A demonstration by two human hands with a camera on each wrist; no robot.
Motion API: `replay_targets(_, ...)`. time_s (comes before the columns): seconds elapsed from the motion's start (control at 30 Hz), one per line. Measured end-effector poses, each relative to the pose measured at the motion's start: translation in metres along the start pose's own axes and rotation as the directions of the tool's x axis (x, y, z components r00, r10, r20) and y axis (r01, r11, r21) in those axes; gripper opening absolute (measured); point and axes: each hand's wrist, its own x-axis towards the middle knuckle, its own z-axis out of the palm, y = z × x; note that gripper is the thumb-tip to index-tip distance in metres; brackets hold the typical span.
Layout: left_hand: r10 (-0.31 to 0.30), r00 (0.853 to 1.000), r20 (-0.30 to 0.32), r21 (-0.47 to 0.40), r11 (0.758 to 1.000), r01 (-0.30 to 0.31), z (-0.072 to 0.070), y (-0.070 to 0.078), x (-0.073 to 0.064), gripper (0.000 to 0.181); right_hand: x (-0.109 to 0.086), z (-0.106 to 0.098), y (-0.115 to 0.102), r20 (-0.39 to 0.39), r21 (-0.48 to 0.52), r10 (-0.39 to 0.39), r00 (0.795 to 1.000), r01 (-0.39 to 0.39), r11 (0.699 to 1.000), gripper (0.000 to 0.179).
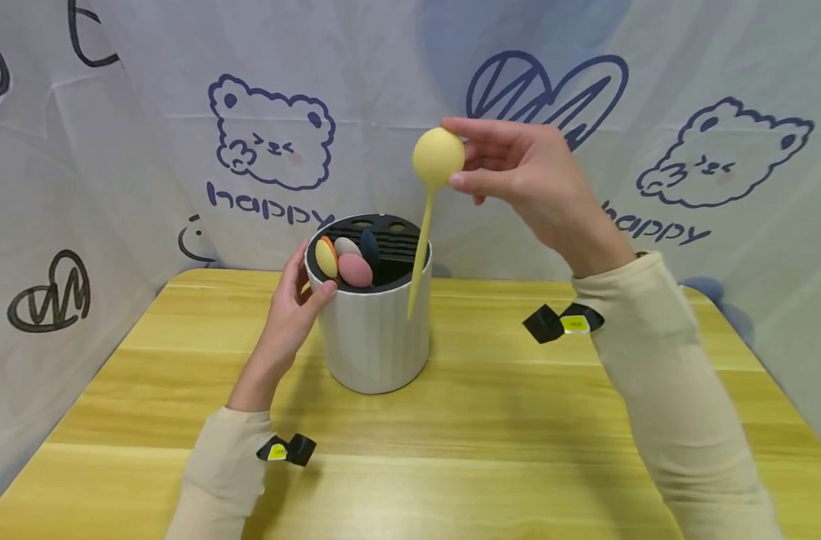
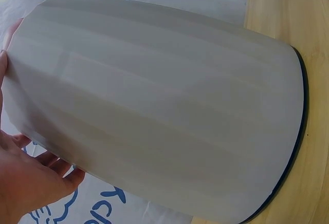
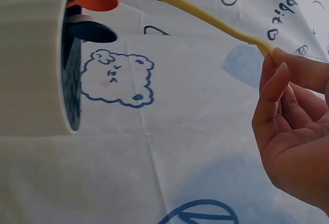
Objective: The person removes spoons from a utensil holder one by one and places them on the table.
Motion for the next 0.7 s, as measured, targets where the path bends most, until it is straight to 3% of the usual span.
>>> replay_targets(0.13,0.005,1.0,0.001,-0.001,1.0,-0.005,0.0,0.0,0.0,0.074,-0.002,-0.001,0.015,0.013,0.013,0.025,1.0,-0.025,1.0,0.051)
replay_targets(0.33,-0.005,1.0,-0.006,-0.001,1.0,0.005,0.0,-0.001,-0.002,0.074,-0.008,0.001,0.03,0.022,-0.079,0.069,0.997,-0.067,0.995,0.053)
replay_targets(0.7,-0.004,1.0,-0.002,-0.004,1.0,0.004,0.0,0.0,-0.001,0.074,-0.02,-0.001,0.054,0.054,-0.121,0.166,0.985,-0.159,0.98,0.049)
